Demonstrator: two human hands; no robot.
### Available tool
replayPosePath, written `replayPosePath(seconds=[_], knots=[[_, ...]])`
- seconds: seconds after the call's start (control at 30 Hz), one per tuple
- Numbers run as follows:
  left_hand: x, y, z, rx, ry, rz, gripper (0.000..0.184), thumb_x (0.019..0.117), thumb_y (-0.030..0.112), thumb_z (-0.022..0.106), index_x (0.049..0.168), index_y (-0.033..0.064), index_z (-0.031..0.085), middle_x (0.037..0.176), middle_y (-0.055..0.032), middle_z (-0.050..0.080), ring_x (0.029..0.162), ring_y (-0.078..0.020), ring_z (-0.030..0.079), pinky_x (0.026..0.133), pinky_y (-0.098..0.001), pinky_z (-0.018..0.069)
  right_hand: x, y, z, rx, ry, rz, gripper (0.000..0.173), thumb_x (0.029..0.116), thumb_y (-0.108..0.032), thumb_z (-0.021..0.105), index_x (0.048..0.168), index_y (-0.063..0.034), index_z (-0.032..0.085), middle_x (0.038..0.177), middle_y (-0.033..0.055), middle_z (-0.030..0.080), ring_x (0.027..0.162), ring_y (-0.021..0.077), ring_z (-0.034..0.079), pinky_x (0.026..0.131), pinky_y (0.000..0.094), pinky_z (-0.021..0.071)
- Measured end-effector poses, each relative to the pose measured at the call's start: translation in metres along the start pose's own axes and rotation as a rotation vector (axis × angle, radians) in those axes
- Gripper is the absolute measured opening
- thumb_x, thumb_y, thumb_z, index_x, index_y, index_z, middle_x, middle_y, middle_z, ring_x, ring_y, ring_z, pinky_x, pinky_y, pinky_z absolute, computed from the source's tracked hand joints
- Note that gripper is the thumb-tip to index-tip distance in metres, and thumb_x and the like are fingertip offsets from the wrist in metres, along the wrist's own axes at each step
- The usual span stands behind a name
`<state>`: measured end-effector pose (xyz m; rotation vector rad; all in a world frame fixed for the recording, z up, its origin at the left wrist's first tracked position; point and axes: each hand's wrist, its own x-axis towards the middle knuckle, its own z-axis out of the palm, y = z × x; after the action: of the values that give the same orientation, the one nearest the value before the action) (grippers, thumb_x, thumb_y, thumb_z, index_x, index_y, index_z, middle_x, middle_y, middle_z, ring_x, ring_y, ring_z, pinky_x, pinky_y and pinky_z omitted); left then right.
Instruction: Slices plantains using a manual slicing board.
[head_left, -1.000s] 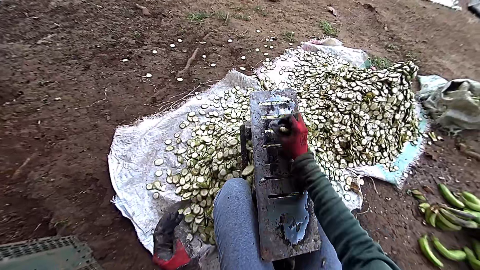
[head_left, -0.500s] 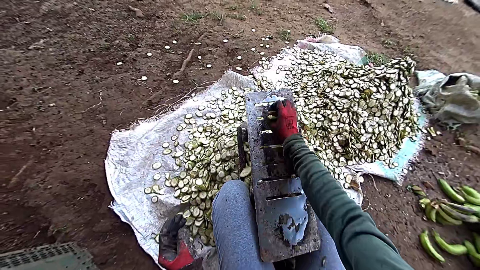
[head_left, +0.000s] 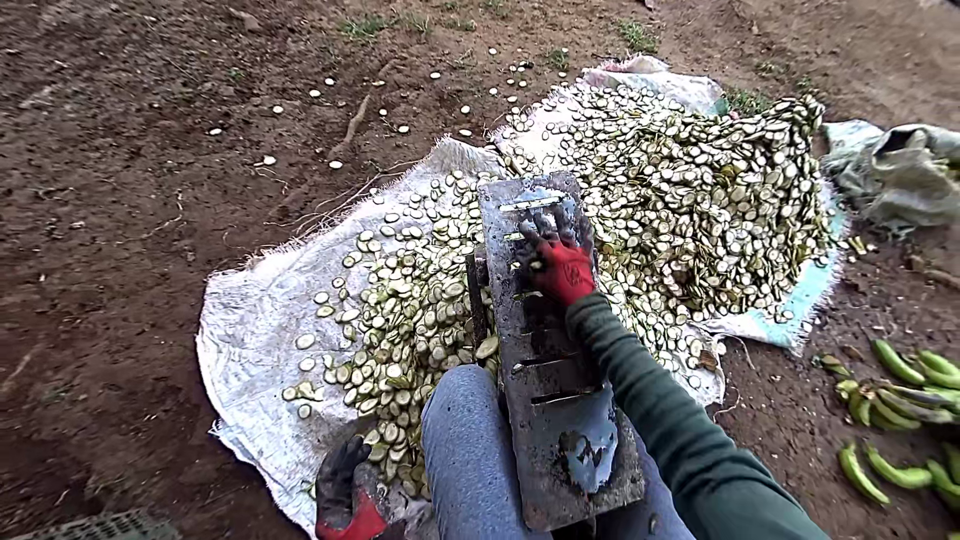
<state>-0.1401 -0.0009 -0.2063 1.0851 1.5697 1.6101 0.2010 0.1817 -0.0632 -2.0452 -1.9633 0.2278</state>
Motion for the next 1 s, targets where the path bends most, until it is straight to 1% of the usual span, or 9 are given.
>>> replayPosePath(seconds=[0.13,0.33,0.4,0.5,0.6,0.67,0.83,0.9,1.0], knots=[[-0.007,0.010,-0.005,-0.031,-0.001,-0.018,0.048,0.0980,0.000,0.043,0.140,-0.0219,0.033,0.133,-0.0233,0.055,0.109,-0.0036,0.063,0.095,-0.0217,0.0522,0.016,-0.004,-0.003,0.065,0.016,0.038,0.049,0.0956,-0.018,0.063,0.142,-0.0041,0.058,0.134,0.0244,0.063,0.129,0.0416,0.058,0.108,0.0597,0.0433],[-0.006,-0.014,-0.011,-0.022,-0.017,-0.063,0.050,0.0970,0.002,0.043,0.140,-0.0213,0.033,0.132,-0.0216,0.057,0.106,-0.0024,0.063,0.094,-0.0211,0.0521,-0.227,-0.015,0.058,0.090,0.298,0.042,0.051,0.0759,-0.019,0.069,0.122,0.0042,0.071,0.106,0.0247,0.074,0.098,0.0474,0.072,0.086,0.0678,0.0526],[-0.005,-0.016,-0.007,-0.031,-0.002,-0.082,0.049,0.0969,0.001,0.044,0.140,-0.0206,0.034,0.131,-0.0206,0.058,0.106,-0.0022,0.064,0.094,-0.0209,0.0526,-0.204,-0.023,0.039,0.074,0.148,0.144,0.051,0.0771,-0.015,0.073,0.123,0.0085,0.069,0.116,0.0292,0.071,0.110,0.0524,0.067,0.097,0.0713,0.0463],[-0.001,-0.003,0.001,-0.060,0.033,-0.093,0.046,0.0974,-0.001,0.044,0.138,-0.0209,0.036,0.130,-0.0197,0.059,0.105,-0.0020,0.064,0.093,-0.0211,0.0531,-0.085,-0.021,0.005,0.017,-0.141,0.271,0.051,0.0953,-0.022,0.064,0.142,-0.0020,0.057,0.139,0.0265,0.060,0.132,0.0457,0.054,0.110,0.0637,0.0379],[0.004,0.009,-0.001,-0.052,0.052,-0.065,0.044,0.0975,-0.003,0.044,0.137,-0.0212,0.037,0.130,-0.0197,0.057,0.107,-0.0019,0.062,0.094,-0.0211,0.0527,0.023,-0.004,-0.001,-0.029,-0.040,0.248,0.072,0.0974,-0.030,0.062,0.162,-0.0174,0.033,0.152,0.0223,0.050,0.142,0.0422,0.045,0.118,0.0656,0.0276],[0.005,0.010,-0.006,-0.053,0.050,-0.057,0.043,0.0991,-0.003,0.045,0.138,-0.0206,0.037,0.130,-0.0191,0.057,0.106,-0.0011,0.063,0.094,-0.0208,0.0529,0.055,-0.001,-0.007,0.005,0.001,0.251,0.067,0.0986,-0.030,0.060,0.160,-0.0162,0.036,0.154,0.0196,0.049,0.146,0.0382,0.041,0.121,0.0627,0.0228],[0.002,0.007,-0.013,-0.074,0.032,-0.082,0.045,0.0998,-0.002,0.045,0.139,-0.0206,0.033,0.130,-0.0157,0.057,0.105,0.0007,0.062,0.093,-0.0201,0.0529,-0.072,-0.001,0.010,0.133,0.013,0.236,0.034,0.0961,-0.022,0.063,0.123,-0.0029,0.068,0.127,0.0222,0.067,0.123,0.0424,0.060,0.107,0.0632,0.0425],[0.003,0.001,-0.011,-0.068,0.022,-0.086,0.046,0.0995,-0.001,0.045,0.139,-0.0224,0.033,0.130,-0.0181,0.056,0.106,-0.0002,0.062,0.093,-0.0211,0.0525,-0.120,-0.006,0.010,0.118,-0.099,0.276,0.040,0.0950,-0.023,0.058,0.127,-0.0009,0.068,0.132,0.0240,0.065,0.129,0.0420,0.057,0.114,0.0595,0.0357],[0.001,-0.005,-0.005,-0.041,0.008,-0.106,0.045,0.0995,0.000,0.044,0.139,-0.0212,0.035,0.130,-0.0206,0.056,0.106,-0.0024,0.061,0.095,-0.0227,0.0516,-0.086,-0.009,-0.001,0.052,-0.230,0.331,0.048,0.0992,-0.029,0.058,0.144,-0.0094,0.058,0.143,0.0241,0.057,0.139,0.0411,0.048,0.119,0.0593,0.0287]])
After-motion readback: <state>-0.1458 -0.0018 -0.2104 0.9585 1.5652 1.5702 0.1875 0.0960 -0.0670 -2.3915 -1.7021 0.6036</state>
